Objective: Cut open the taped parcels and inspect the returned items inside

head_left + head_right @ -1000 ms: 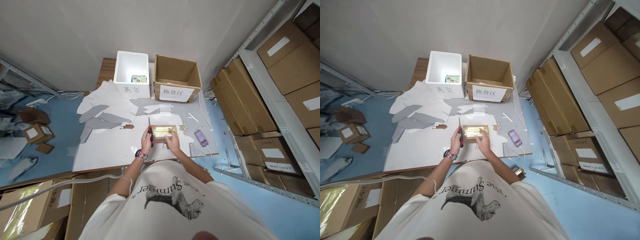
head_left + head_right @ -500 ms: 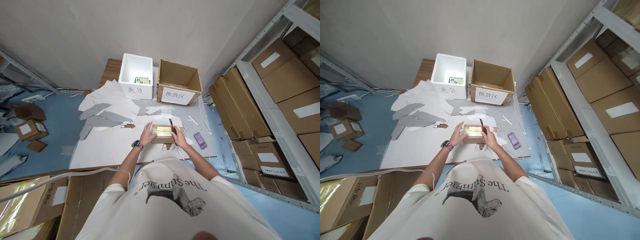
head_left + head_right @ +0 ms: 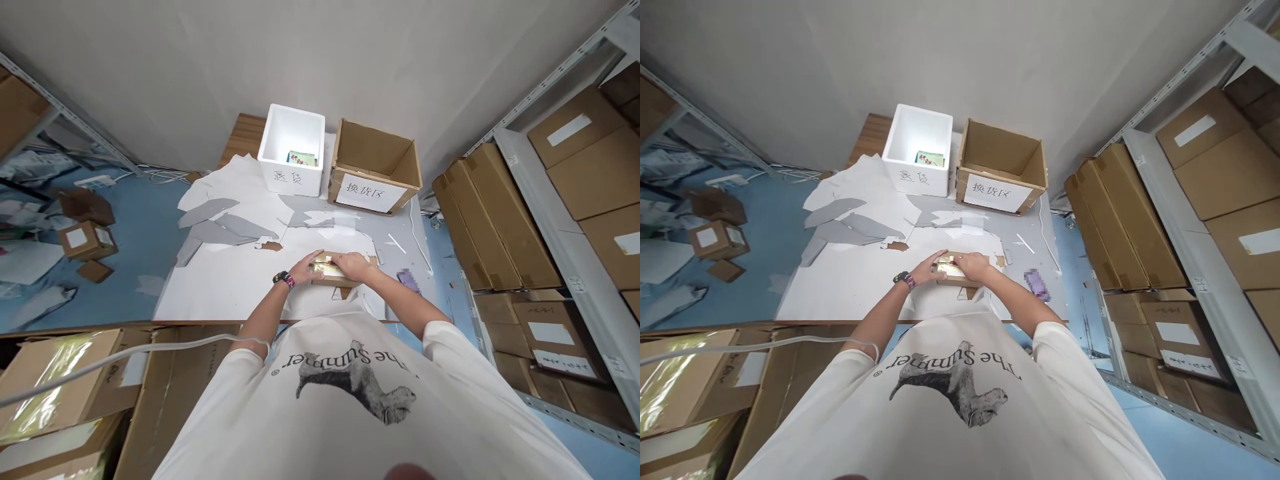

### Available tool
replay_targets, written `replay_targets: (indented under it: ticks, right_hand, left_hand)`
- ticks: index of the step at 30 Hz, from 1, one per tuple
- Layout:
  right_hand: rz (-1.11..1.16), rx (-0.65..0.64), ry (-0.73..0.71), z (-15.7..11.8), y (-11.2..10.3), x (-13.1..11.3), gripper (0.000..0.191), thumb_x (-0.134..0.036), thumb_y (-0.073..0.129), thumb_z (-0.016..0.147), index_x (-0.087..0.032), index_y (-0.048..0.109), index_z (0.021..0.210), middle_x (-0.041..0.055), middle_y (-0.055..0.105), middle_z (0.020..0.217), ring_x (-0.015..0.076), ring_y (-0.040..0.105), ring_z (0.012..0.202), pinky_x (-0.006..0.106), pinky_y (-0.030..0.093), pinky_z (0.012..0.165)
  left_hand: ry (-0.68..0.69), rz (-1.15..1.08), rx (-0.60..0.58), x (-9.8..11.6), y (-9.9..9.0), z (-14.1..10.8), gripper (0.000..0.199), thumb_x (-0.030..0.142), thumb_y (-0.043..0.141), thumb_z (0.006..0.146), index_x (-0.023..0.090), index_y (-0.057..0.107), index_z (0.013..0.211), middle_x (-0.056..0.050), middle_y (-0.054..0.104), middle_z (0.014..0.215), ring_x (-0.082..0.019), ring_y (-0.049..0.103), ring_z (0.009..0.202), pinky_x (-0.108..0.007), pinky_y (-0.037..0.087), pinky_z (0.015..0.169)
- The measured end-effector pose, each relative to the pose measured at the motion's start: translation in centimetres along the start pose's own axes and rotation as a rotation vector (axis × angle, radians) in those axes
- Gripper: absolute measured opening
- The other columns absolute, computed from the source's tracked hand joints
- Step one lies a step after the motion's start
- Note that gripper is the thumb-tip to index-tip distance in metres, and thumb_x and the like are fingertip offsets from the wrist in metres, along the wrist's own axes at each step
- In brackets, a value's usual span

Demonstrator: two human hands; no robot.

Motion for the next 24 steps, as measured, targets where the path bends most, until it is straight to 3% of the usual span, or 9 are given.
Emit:
replay_targets:
  ticks: [7, 11, 17, 20, 24]
  right_hand:
    - [0.010, -0.017, 0.012, 0.4, 0.9, -0.6, 0.037, -0.026, 0.056, 0.118, -0.019, 0.072, 0.150, 0.0203, 0.085, 0.137, 0.0358, 0.081, 0.130, 0.043, 0.058, 0.110]
    - [-0.043, -0.089, 0.071, -0.7, 1.9, 1.0, 0.036, -0.023, 0.060, 0.114, -0.017, 0.074, 0.147, 0.0224, 0.085, 0.136, 0.0363, 0.081, 0.130, 0.044, 0.059, 0.109]
    - [-0.049, -0.099, 0.103, -1.2, 2.2, 2.5, 0.037, -0.030, 0.060, 0.116, -0.017, 0.074, 0.148, 0.0246, 0.083, 0.139, 0.0378, 0.080, 0.131, 0.047, 0.058, 0.112]
    - [-0.090, -0.152, 0.136, -1.7, 2.4, 3.4, 0.040, -0.022, 0.055, 0.116, -0.018, 0.073, 0.151, 0.0250, 0.081, 0.144, 0.0386, 0.079, 0.135, 0.048, 0.058, 0.112]
    - [-0.131, -0.216, 0.218, -4.5, 2.8, 6.3, 0.041, -0.011, 0.054, 0.111, -0.013, 0.075, 0.146, 0.0287, 0.080, 0.144, 0.0402, 0.079, 0.134, 0.048, 0.060, 0.107]
  left_hand:
    - [-0.007, 0.041, 0.010, 0.8, 0.0, -0.7, 0.120, 0.062, 0.097, 0.075, 0.030, 0.052, 0.181, -0.014, 0.051, 0.185, -0.040, 0.058, 0.161, -0.052, 0.059, 0.126]
    - [-0.021, 0.088, -0.012, 0.9, 0.0, -0.9, 0.122, 0.064, 0.096, 0.076, 0.030, 0.050, 0.183, -0.011, 0.047, 0.188, -0.040, 0.052, 0.168, -0.052, 0.056, 0.131]
    - [-0.030, 0.120, 0.000, 0.8, 0.0, -0.9, 0.123, 0.064, 0.095, 0.077, 0.030, 0.047, 0.185, -0.011, 0.049, 0.187, -0.041, 0.058, 0.162, -0.053, 0.055, 0.131]
    - [-0.038, 0.163, -0.009, 1.0, 0.0, -0.9, 0.123, 0.064, 0.095, 0.076, 0.031, 0.047, 0.185, -0.009, 0.049, 0.187, -0.041, 0.056, 0.164, -0.051, 0.053, 0.132]
    - [-0.070, 0.224, -0.001, 1.1, -0.3, -0.8, 0.121, 0.063, 0.096, 0.076, 0.036, 0.048, 0.184, -0.007, 0.055, 0.184, -0.041, 0.061, 0.160, -0.051, 0.055, 0.129]
Point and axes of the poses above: each hand's wrist, its own z-axis towards the middle knuckle, its own y-axis out of the palm, x = y × z, the point moved 5 cm from there along z, towards the middle knuckle
